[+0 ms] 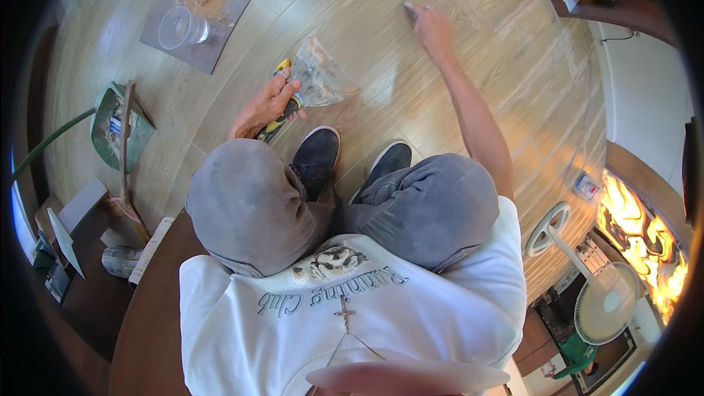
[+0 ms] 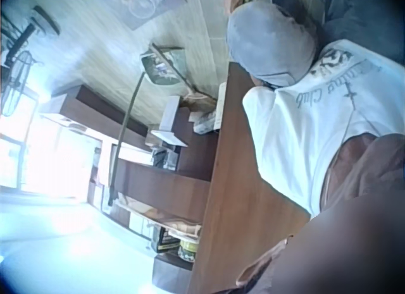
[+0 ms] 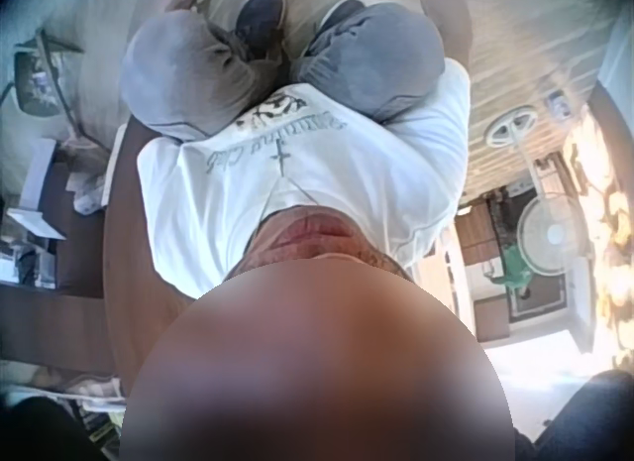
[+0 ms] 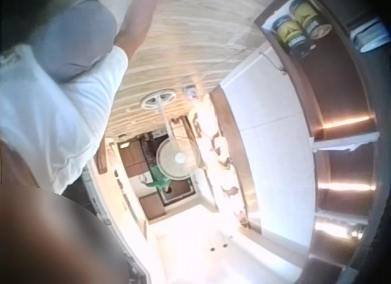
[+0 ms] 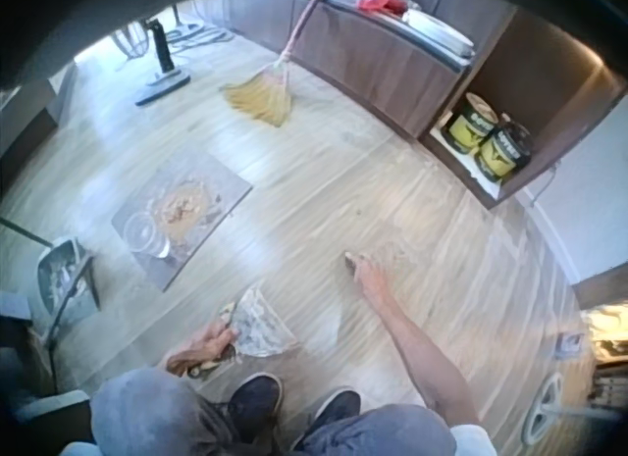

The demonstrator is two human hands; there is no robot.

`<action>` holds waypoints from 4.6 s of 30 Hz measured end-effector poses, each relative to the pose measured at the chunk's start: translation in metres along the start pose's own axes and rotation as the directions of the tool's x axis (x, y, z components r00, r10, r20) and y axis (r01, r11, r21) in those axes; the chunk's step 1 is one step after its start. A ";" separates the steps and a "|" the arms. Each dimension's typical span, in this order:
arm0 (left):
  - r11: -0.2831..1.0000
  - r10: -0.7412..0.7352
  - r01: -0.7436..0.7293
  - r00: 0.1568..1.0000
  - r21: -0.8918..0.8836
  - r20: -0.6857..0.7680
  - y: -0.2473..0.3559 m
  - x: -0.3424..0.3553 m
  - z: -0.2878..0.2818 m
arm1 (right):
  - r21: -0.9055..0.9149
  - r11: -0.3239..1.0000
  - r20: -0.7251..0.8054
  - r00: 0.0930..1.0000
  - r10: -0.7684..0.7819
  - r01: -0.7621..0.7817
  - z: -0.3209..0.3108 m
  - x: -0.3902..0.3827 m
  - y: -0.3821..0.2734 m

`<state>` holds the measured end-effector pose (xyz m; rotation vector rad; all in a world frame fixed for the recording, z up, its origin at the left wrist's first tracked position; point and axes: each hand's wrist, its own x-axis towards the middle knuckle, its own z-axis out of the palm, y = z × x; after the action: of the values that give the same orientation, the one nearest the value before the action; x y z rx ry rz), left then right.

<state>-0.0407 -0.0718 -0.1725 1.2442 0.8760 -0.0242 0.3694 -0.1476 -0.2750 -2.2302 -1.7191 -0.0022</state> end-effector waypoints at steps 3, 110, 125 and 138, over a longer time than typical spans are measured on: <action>1.000 -0.008 0.008 1.000 -0.005 -0.023 -0.008 0.005 0.002 | -0.053 0.998 0.048 0.999 -0.019 0.022 -0.001 -0.038 -0.045; 0.855 -0.046 -0.198 0.893 -0.480 -0.449 -0.161 -0.017 -0.041 | -0.006 1.000 0.223 0.975 -0.018 0.020 0.004 -0.086 -0.136; 0.912 -0.004 -0.121 0.952 -0.391 -0.305 -0.089 -0.038 -0.067 | 0.109 0.978 0.136 0.972 -0.192 0.178 0.009 -0.110 -0.123; 0.990 0.055 -0.078 0.981 -0.119 -0.185 -0.059 -0.022 -0.062 | 0.128 0.982 0.277 0.945 -0.173 0.142 -0.002 -0.103 -0.162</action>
<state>-0.1178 -0.0516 -0.2107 1.1687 0.9777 0.1980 0.1887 -0.2091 -0.2519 -2.0904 -1.9922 0.3860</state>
